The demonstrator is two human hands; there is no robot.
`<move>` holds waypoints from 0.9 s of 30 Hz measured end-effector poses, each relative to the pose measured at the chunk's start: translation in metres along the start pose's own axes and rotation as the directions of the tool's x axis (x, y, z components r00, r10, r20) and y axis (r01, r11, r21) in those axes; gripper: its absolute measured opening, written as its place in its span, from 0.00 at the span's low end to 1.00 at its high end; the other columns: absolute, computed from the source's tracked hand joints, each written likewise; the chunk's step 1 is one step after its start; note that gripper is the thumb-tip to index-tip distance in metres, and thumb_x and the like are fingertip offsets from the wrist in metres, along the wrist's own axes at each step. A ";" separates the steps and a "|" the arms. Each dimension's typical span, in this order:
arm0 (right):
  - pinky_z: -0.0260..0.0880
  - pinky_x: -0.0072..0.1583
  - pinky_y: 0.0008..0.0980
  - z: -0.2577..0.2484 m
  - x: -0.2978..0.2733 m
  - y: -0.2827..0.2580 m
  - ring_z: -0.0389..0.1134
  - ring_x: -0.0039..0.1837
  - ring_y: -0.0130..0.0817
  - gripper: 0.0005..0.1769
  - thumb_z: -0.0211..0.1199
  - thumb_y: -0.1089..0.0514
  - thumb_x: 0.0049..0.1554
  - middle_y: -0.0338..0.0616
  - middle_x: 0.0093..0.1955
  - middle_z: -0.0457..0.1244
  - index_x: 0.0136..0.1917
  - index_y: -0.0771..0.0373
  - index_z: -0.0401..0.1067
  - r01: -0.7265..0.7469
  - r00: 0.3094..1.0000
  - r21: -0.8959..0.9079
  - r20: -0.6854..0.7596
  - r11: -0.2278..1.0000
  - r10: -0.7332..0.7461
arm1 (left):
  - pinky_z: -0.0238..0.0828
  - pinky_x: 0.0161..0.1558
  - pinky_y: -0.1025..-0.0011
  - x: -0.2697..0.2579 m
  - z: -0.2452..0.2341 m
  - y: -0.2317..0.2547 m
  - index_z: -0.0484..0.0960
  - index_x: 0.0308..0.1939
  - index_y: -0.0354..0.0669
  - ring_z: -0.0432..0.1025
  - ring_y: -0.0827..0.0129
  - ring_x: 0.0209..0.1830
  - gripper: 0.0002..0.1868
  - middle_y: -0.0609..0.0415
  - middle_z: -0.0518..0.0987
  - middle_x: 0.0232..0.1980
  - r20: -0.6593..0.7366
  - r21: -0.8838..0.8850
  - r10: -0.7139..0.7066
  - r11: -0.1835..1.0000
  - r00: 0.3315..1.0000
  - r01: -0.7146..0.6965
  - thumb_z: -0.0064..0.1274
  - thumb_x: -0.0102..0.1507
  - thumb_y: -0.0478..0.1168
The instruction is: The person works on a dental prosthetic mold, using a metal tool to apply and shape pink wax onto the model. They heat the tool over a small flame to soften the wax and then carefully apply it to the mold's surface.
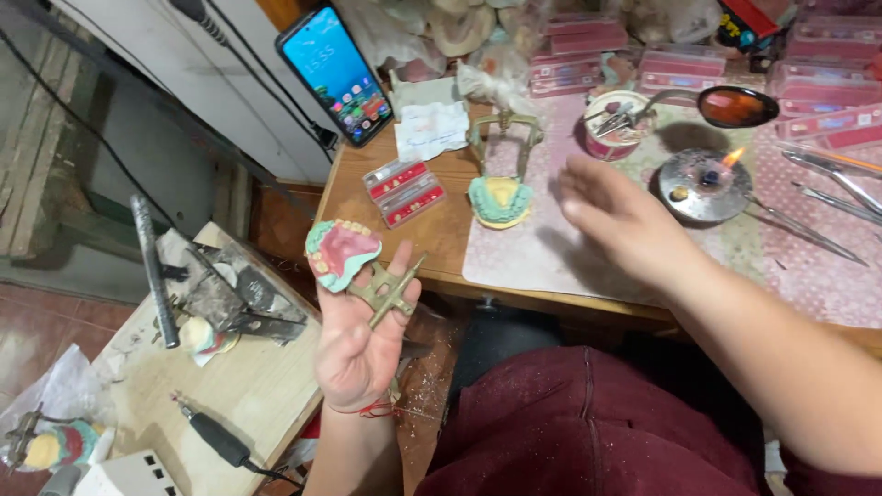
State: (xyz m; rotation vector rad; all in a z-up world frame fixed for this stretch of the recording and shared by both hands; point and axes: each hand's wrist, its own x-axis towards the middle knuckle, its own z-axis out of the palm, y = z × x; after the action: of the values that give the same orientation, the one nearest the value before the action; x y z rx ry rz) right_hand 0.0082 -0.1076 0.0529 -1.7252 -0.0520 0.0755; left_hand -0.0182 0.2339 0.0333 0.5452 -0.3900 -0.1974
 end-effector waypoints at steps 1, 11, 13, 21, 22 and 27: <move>0.47 0.79 0.45 0.008 0.016 0.001 0.53 0.81 0.47 0.43 0.55 0.49 0.59 0.61 0.82 0.49 0.80 0.69 0.45 0.003 1.000 -0.002 0.005 1.000 -0.003 | 0.57 0.75 0.44 -0.003 -0.002 0.004 0.50 0.80 0.57 0.39 0.24 0.86 0.45 0.41 0.51 0.83 0.000 0.001 0.006 1.000 1.000 -0.006 0.55 0.63 0.31; 0.62 0.50 0.23 0.034 0.078 0.023 0.63 0.45 0.25 0.06 0.59 0.61 0.64 0.37 0.44 0.65 0.55 0.57 0.69 -0.001 0.970 0.173 -0.239 0.985 0.043 | 0.71 0.66 0.55 -0.027 -0.030 0.023 0.60 0.71 0.32 0.58 0.30 0.76 0.28 0.38 0.75 0.63 -0.156 0.140 -0.025 0.989 0.987 0.047 0.48 0.67 0.24; 0.54 0.48 0.21 0.034 0.069 0.023 0.56 0.42 0.20 0.02 0.60 0.58 0.65 0.30 0.42 0.61 0.50 0.54 0.68 0.062 0.976 0.097 -0.215 0.993 -0.040 | 0.74 0.64 0.57 -0.028 -0.031 0.023 0.72 0.61 0.26 0.61 0.32 0.75 0.17 0.36 0.76 0.62 -0.195 0.206 -0.036 0.975 0.980 0.077 0.48 0.67 0.25; 0.70 0.47 0.29 0.042 0.001 -0.007 0.68 0.41 0.28 0.04 0.63 0.56 0.61 0.36 0.40 0.68 0.47 0.56 0.75 0.117 0.993 0.102 -0.011 0.988 -0.117 | 0.75 0.64 0.50 -0.014 -0.004 0.021 0.70 0.57 0.36 0.67 0.33 0.71 0.11 0.43 0.73 0.56 -0.130 0.316 -0.070 0.943 0.989 0.109 0.48 0.71 0.32; 0.70 0.47 0.29 0.057 -0.002 -0.001 0.68 0.41 0.28 0.04 0.63 0.56 0.61 0.36 0.40 0.68 0.47 0.56 0.75 0.111 0.994 0.099 -0.004 0.989 -0.111 | 0.75 0.64 0.50 -0.008 -0.008 0.017 0.70 0.57 0.36 0.67 0.33 0.71 0.11 0.43 0.73 0.56 -0.137 0.311 -0.068 0.944 0.988 0.108 0.48 0.71 0.32; 0.60 0.28 0.30 0.116 -0.015 0.007 0.59 0.26 0.35 0.20 0.52 0.47 0.67 0.50 0.25 0.58 0.45 0.67 0.66 0.071 0.958 0.690 0.154 0.720 -0.242 | 0.70 0.56 0.48 0.027 0.014 0.010 0.74 0.53 0.33 0.74 0.39 0.62 0.12 0.37 0.81 0.47 0.098 0.387 0.004 0.921 0.995 -0.042 0.52 0.66 0.29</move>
State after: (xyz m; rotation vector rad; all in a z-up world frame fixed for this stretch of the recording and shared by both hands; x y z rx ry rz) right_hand -0.0165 0.0042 0.0285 -0.9523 -0.3127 0.1522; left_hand 0.0015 0.2280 0.0577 0.9256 -0.5339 -0.1234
